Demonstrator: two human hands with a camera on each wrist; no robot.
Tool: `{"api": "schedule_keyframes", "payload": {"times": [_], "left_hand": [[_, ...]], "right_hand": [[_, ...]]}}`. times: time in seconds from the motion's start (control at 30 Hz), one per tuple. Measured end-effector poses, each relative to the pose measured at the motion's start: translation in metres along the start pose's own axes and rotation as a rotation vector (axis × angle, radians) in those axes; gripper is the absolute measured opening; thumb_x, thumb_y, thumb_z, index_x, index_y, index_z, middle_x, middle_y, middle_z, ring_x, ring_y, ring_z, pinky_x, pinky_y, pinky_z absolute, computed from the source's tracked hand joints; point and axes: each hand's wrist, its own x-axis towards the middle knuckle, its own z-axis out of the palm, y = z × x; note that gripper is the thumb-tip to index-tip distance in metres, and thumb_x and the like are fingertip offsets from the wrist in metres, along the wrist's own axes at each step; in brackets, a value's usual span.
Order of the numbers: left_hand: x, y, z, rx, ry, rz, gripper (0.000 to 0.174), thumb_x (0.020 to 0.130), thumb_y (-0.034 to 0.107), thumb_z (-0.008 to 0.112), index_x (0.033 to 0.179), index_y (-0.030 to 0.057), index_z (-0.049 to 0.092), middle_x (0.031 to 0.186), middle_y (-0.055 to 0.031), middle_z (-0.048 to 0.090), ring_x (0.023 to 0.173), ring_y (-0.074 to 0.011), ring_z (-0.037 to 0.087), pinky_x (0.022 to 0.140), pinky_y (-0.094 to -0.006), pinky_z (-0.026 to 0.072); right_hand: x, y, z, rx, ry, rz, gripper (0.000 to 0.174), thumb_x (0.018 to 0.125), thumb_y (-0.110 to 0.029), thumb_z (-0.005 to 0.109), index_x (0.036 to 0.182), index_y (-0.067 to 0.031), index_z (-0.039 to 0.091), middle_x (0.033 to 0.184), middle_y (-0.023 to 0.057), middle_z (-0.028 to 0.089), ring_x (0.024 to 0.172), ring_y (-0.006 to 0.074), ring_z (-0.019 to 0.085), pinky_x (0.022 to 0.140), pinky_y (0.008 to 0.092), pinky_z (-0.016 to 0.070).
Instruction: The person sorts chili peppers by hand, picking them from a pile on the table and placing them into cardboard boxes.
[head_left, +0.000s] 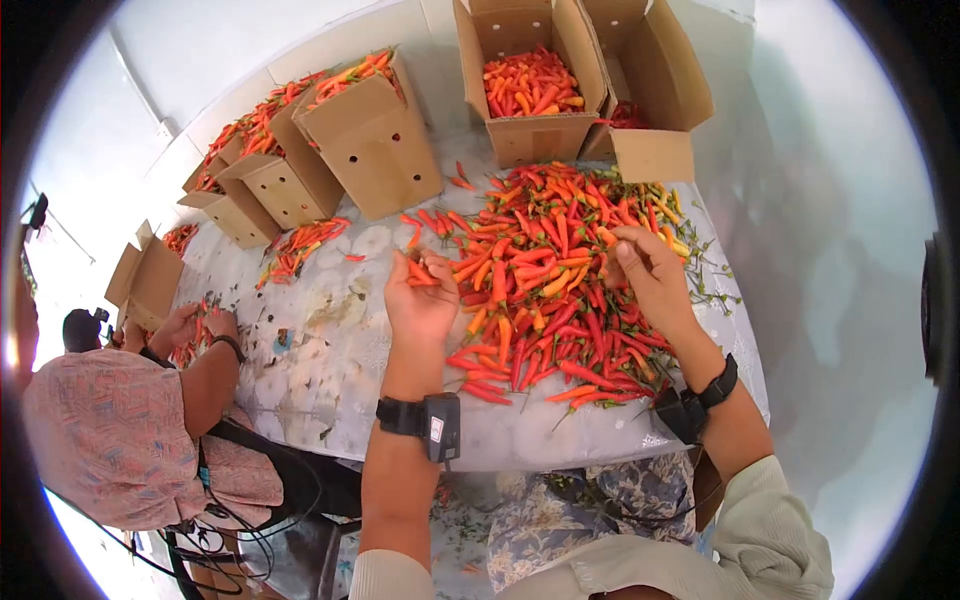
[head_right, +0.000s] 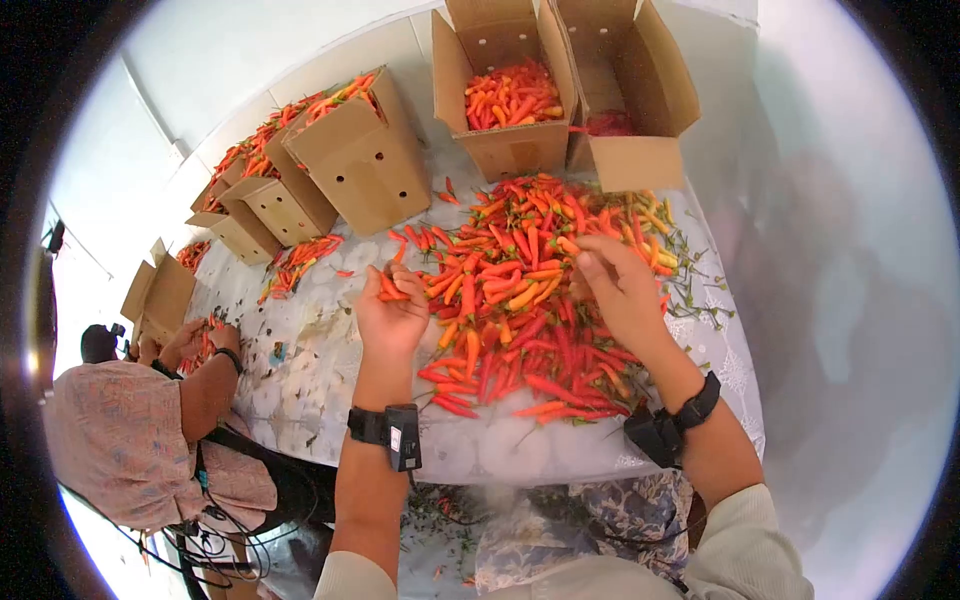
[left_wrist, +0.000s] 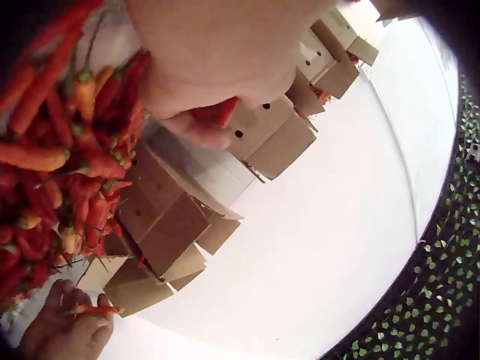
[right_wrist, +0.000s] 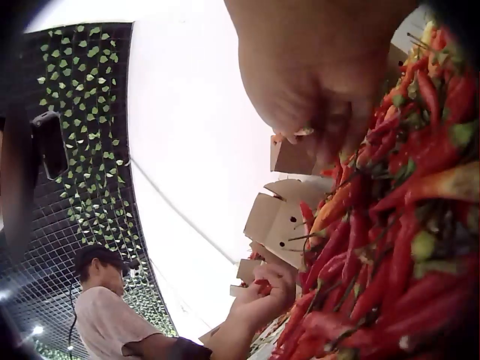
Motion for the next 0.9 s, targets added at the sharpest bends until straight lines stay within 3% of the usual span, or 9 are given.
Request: {"api": "schedule_keyframes", "payload": {"times": [0.13, 0.17, 0.27, 0.37, 0.47, 0.53, 0.63, 0.73, 0.9], "left_hand": [[0.004, -0.002, -0.006, 0.056, -0.031, -0.064, 0.017, 0.092, 0.023, 0.054, 0.091, 0.0064, 0.054, 0.076, -0.002, 0.054, 0.065, -0.0114, 0.052, 0.054, -0.0215, 0.0498], [0.004, -0.003, -0.008, 0.092, -0.046, -0.067, 0.015, 0.091, 0.022, 0.055, 0.091, 0.0069, 0.054, 0.076, -0.0017, 0.055, 0.064, -0.0111, 0.051, 0.053, -0.021, 0.0494], [0.008, -0.006, -0.01, 0.236, -0.106, -0.176, 0.008, 0.089, 0.016, 0.058, 0.09, 0.0087, 0.055, 0.073, -0.0001, 0.053, 0.059, -0.0083, 0.049, 0.045, -0.0179, 0.0428], [-0.008, -0.024, 0.004, 0.591, -0.28, -0.255, 0.01, 0.088, 0.015, 0.06, 0.094, 0.0087, 0.054, 0.077, -0.0025, 0.054, 0.057, -0.0053, 0.045, 0.039, -0.0142, 0.0319], [-0.037, -0.046, 0.028, 0.953, -0.351, -0.16, 0.01, 0.085, 0.009, 0.062, 0.088, 0.0088, 0.053, 0.075, -0.0002, 0.055, 0.053, -0.0037, 0.043, 0.038, -0.0164, 0.0277], [-0.042, -0.056, 0.025, 1.044, -0.392, -0.146, 0.017, 0.081, 0.011, 0.069, 0.091, 0.0073, 0.055, 0.077, -0.0002, 0.056, 0.053, -0.0031, 0.044, 0.042, -0.0165, 0.0304], [-0.044, -0.064, 0.019, 1.267, -0.473, -0.092, 0.027, 0.075, 0.014, 0.076, 0.094, 0.0055, 0.059, 0.075, 0.002, 0.055, 0.056, -0.0039, 0.047, 0.049, -0.0172, 0.0366], [-0.05, -0.062, 0.03, 1.418, -0.487, -0.221, 0.027, 0.075, 0.014, 0.076, 0.094, 0.0035, 0.06, 0.073, 0.0019, 0.057, 0.059, -0.0047, 0.05, 0.051, -0.0178, 0.0401], [-0.047, -0.064, 0.026, 1.251, -0.45, -0.178, 0.025, 0.076, 0.012, 0.074, 0.094, 0.001, 0.06, 0.074, -0.001, 0.06, 0.062, -0.0056, 0.055, 0.053, -0.0184, 0.0433]], "right_hand": [[-0.001, -0.009, -0.001, 0.144, -0.094, 0.179, 0.028, 0.092, -0.021, 0.055, 0.113, -0.0016, 0.053, 0.08, 0.0053, 0.059, 0.066, 0.0094, 0.057, 0.051, 0.0241, 0.0463], [-0.002, -0.014, 0.001, 0.161, -0.07, 0.248, 0.024, 0.091, -0.015, 0.055, 0.111, -0.0011, 0.054, 0.079, 0.0046, 0.059, 0.066, 0.0094, 0.056, 0.053, 0.0237, 0.0468], [-0.002, -0.007, 0.001, 0.079, -0.193, 0.176, 0.022, 0.09, -0.009, 0.055, 0.11, -0.0005, 0.053, 0.081, 0.004, 0.06, 0.066, 0.0094, 0.056, 0.058, 0.0234, 0.0481], [-0.01, -0.019, 0.012, 0.106, -0.316, 0.098, 0.018, 0.086, 0.001, 0.056, 0.104, -0.0005, 0.057, 0.092, 0.0043, 0.06, 0.076, 0.0098, 0.059, 0.068, 0.0236, 0.0497], [-0.016, -0.018, 0.02, 0.124, -0.324, 0.027, 0.019, 0.081, 0.001, 0.063, 0.1, -0.0014, 0.06, 0.098, 0.0032, 0.06, 0.081, 0.0095, 0.06, 0.072, 0.0243, 0.0497], [-0.021, -0.023, 0.019, 0.159, -0.335, 0.058, 0.018, 0.08, -0.002, 0.066, 0.097, -0.0014, 0.061, 0.094, 0.0026, 0.061, 0.08, 0.0086, 0.06, 0.071, 0.0239, 0.0491], [-0.023, -0.03, 0.016, -0.131, -0.302, 0.011, 0.017, 0.078, -0.004, 0.07, 0.093, -0.0009, 0.063, 0.086, 0.0024, 0.063, 0.078, 0.0074, 0.059, 0.068, 0.0228, 0.0478], [-0.025, -0.035, 0.019, -0.147, -0.258, -0.071, 0.016, 0.077, -0.005, 0.07, 0.092, -0.0004, 0.065, 0.081, 0.0025, 0.064, 0.076, 0.0069, 0.058, 0.067, 0.0224, 0.0469], [-0.026, -0.035, 0.023, 0.045, -0.261, 0.045, 0.014, 0.079, -0.004, 0.067, 0.092, -0.0002, 0.065, 0.086, 0.0038, 0.065, 0.077, 0.008, 0.059, 0.068, 0.0227, 0.0472]]}}
